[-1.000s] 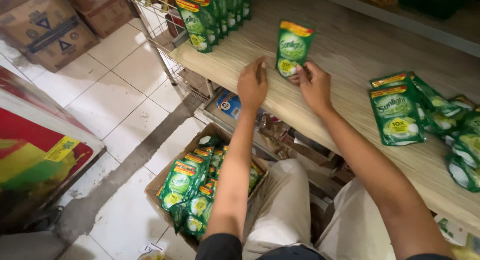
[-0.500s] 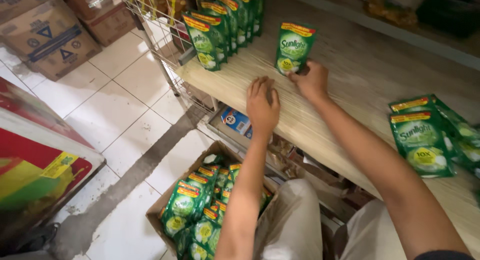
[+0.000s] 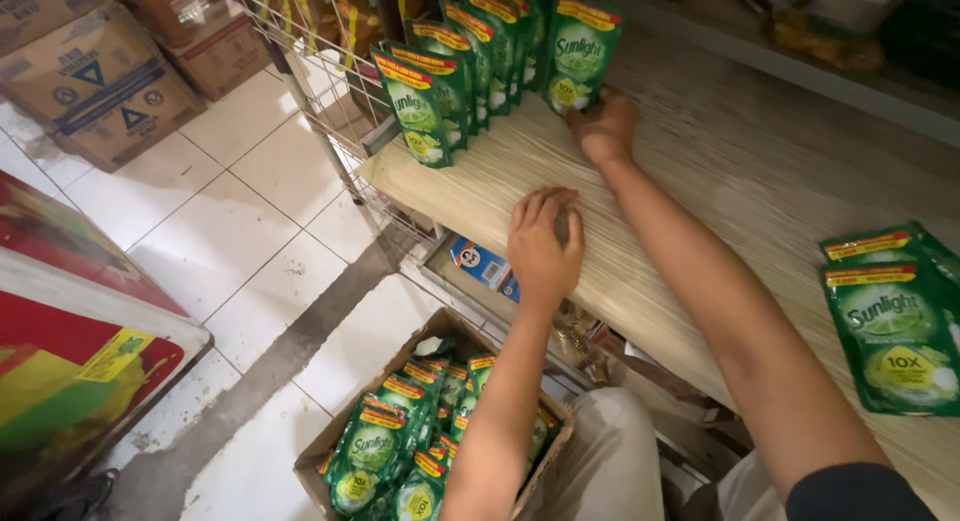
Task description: The person takes several soap packets from a cardboard box on the floor and places them onto a wooden shelf by hand.
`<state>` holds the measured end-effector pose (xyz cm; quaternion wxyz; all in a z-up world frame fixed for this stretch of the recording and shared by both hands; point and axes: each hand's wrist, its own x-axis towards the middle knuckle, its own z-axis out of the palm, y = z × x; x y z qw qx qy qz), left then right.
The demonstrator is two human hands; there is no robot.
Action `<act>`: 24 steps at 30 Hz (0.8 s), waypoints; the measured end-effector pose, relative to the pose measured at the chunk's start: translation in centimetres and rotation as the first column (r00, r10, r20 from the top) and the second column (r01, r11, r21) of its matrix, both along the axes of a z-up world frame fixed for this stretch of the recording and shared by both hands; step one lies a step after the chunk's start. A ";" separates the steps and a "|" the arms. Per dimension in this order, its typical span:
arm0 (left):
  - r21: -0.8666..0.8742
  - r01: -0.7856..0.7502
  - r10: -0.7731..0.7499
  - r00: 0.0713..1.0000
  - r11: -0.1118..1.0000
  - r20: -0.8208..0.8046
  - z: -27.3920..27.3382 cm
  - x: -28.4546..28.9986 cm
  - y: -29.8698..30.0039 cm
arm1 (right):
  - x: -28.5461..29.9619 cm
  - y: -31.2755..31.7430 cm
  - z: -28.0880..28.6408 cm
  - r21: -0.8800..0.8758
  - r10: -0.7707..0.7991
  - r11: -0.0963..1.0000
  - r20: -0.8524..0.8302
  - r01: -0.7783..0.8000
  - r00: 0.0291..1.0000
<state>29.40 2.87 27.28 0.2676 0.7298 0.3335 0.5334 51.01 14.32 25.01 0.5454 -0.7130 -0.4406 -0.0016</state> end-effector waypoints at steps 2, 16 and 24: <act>-0.012 -0.006 0.006 1.000 1.000 -0.006 0.1 0.0 -0.1 | 0.2 0.2 -0.2 -0.002 -0.005 1.000 0.033 0.005 0.999; -0.029 -0.017 0.017 1.000 0.999 -0.027 -0.1 0.2 0.1 | -0.4 -1.1 0.7 0.022 0.138 0.990 0.025 -0.139 0.990; -0.026 -0.030 0.030 0.999 0.999 -0.017 -1.2 0.4 0.1 | -0.7 -10.5 0.3 -0.216 0.380 0.920 0.272 -0.328 0.884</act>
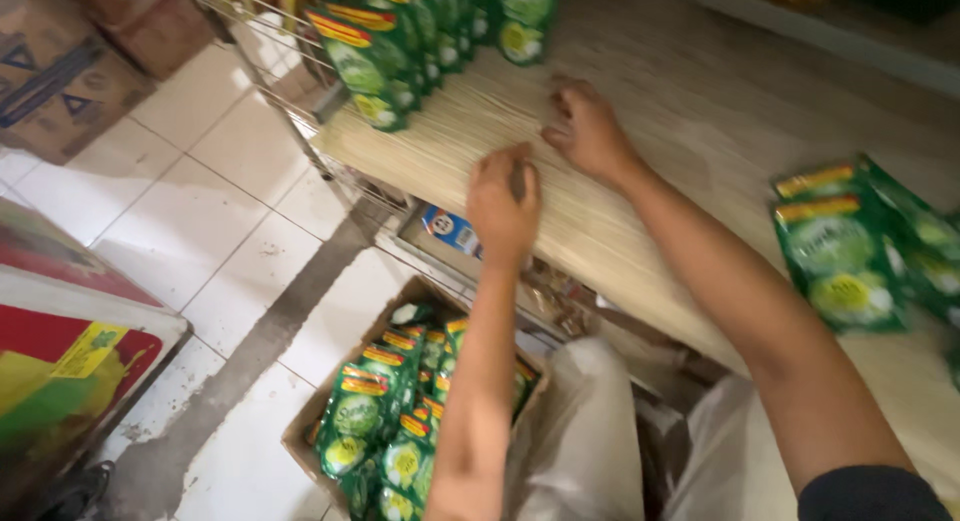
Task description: The person takes several soap packets from a cardboard box on the floor and places them onto a wooden shelf by hand.
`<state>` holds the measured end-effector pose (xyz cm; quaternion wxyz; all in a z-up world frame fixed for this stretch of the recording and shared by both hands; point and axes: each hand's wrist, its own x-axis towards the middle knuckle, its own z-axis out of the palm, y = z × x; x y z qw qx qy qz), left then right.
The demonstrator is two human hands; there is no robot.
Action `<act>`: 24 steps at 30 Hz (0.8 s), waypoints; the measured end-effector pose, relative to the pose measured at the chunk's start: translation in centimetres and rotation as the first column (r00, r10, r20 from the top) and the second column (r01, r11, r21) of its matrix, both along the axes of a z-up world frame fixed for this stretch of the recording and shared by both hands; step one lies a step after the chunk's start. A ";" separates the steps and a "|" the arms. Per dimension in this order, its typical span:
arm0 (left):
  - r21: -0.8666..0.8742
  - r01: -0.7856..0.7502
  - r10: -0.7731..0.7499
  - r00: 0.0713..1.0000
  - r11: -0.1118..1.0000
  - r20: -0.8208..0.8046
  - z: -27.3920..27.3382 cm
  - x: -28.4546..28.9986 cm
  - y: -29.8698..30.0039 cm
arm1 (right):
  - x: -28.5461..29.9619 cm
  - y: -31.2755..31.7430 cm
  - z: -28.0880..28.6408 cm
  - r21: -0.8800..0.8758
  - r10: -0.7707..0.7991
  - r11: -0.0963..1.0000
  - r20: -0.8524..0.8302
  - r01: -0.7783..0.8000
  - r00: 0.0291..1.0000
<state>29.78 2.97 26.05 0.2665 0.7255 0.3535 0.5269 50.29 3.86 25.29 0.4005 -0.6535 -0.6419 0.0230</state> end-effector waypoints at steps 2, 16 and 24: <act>0.109 -0.050 0.056 0.997 0.993 -0.057 -0.6 0.3 0.6 | -1.1 -4.5 0.3 -0.126 -0.018 0.991 0.130 0.035 0.991; 0.221 0.057 -0.018 0.984 0.974 -0.176 -1.8 0.6 -2.4 | -0.8 -40.5 7.8 0.115 -0.536 0.795 -0.328 0.596 0.778; 0.051 0.598 -0.577 0.789 0.800 -0.212 -0.6 6.3 -19.3 | -0.9 -42.6 4.2 0.065 -0.503 0.827 -0.361 0.559 0.786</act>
